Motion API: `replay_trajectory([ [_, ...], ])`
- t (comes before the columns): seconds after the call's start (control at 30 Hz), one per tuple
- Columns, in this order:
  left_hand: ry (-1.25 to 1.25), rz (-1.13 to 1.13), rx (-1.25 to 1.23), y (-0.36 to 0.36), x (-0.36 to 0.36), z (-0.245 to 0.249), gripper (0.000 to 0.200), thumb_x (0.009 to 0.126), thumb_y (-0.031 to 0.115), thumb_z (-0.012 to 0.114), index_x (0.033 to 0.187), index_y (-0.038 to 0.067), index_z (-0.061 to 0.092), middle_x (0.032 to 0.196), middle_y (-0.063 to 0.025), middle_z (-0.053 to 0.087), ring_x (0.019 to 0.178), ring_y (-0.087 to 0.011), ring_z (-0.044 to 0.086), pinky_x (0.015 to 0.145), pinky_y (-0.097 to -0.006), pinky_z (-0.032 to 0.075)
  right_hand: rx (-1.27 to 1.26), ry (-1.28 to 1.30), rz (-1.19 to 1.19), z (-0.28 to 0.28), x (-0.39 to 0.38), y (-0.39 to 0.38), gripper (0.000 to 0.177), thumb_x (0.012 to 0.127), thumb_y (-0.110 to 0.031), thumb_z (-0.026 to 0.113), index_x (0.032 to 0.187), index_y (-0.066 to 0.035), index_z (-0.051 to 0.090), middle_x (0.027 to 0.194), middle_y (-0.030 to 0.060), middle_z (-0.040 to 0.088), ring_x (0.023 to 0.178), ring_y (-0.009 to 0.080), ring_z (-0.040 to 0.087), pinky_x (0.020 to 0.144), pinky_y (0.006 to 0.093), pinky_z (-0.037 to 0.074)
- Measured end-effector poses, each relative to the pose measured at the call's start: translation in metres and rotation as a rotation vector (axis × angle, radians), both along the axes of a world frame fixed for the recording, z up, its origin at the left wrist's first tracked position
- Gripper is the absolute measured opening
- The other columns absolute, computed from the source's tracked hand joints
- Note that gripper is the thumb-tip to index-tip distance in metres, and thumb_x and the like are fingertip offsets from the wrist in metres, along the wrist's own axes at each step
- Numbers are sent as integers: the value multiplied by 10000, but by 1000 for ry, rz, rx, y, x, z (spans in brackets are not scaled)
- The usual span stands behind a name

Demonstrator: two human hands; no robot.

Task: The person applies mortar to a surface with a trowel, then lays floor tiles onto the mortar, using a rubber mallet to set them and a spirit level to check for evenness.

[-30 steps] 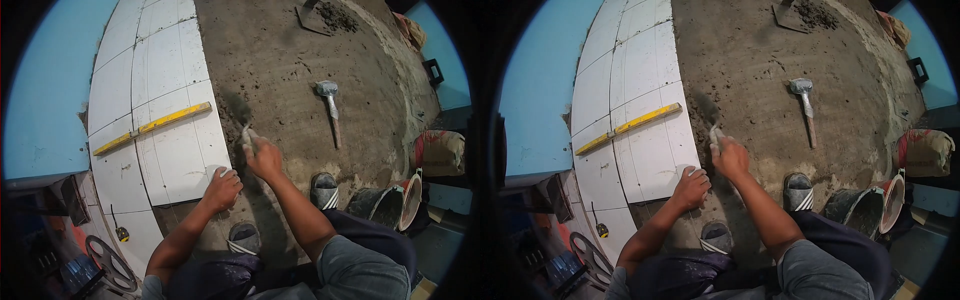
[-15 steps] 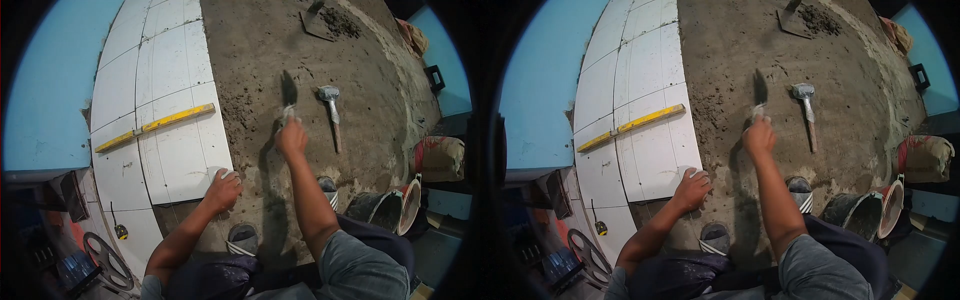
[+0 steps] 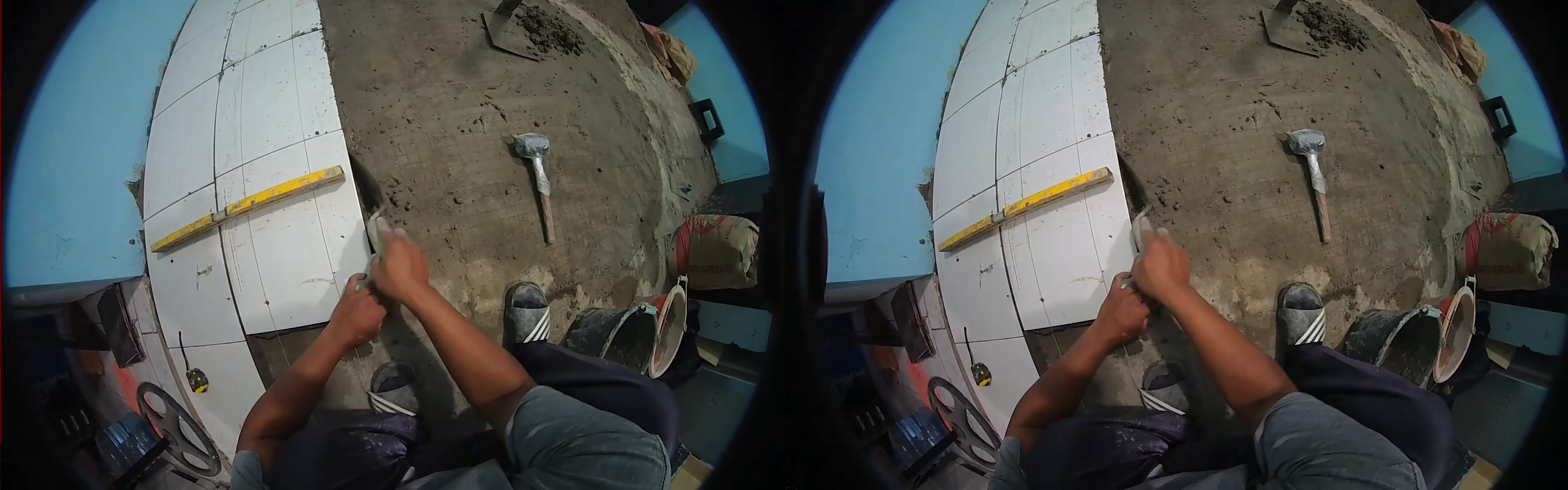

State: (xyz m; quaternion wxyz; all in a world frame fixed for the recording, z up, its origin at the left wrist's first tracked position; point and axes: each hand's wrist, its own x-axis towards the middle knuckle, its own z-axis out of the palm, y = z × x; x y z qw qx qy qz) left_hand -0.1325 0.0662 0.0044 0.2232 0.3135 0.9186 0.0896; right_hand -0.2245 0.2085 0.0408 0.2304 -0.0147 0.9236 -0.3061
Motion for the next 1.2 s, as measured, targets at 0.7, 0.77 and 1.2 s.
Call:
replay_trajectory([
  [0.7,138,36,213,1,1,0,252,760,201,781,991,102,770,1101,-73,710,1279,-259,582,1150,-549,351,-454,84,-407,-39,36,28,485,953,-316,731,1270,49,696,1042,294,751,961,401,744,880,448,558],
  [0.77,175,52,242,-1,1,-3,252,751,219,791,977,111,764,1102,-68,707,1285,-260,569,1154,-549,347,-562,39,-574,-49,32,28,474,959,-312,750,1259,53,706,1045,251,770,940,290,741,863,404,554],
  [1.2,302,52,301,-5,5,-11,149,763,166,727,905,122,732,1037,-54,706,1263,-258,596,1119,-524,388,-870,-232,-511,-57,7,38,372,974,-209,754,1248,38,706,1001,76,720,883,155,632,771,308,501],
])
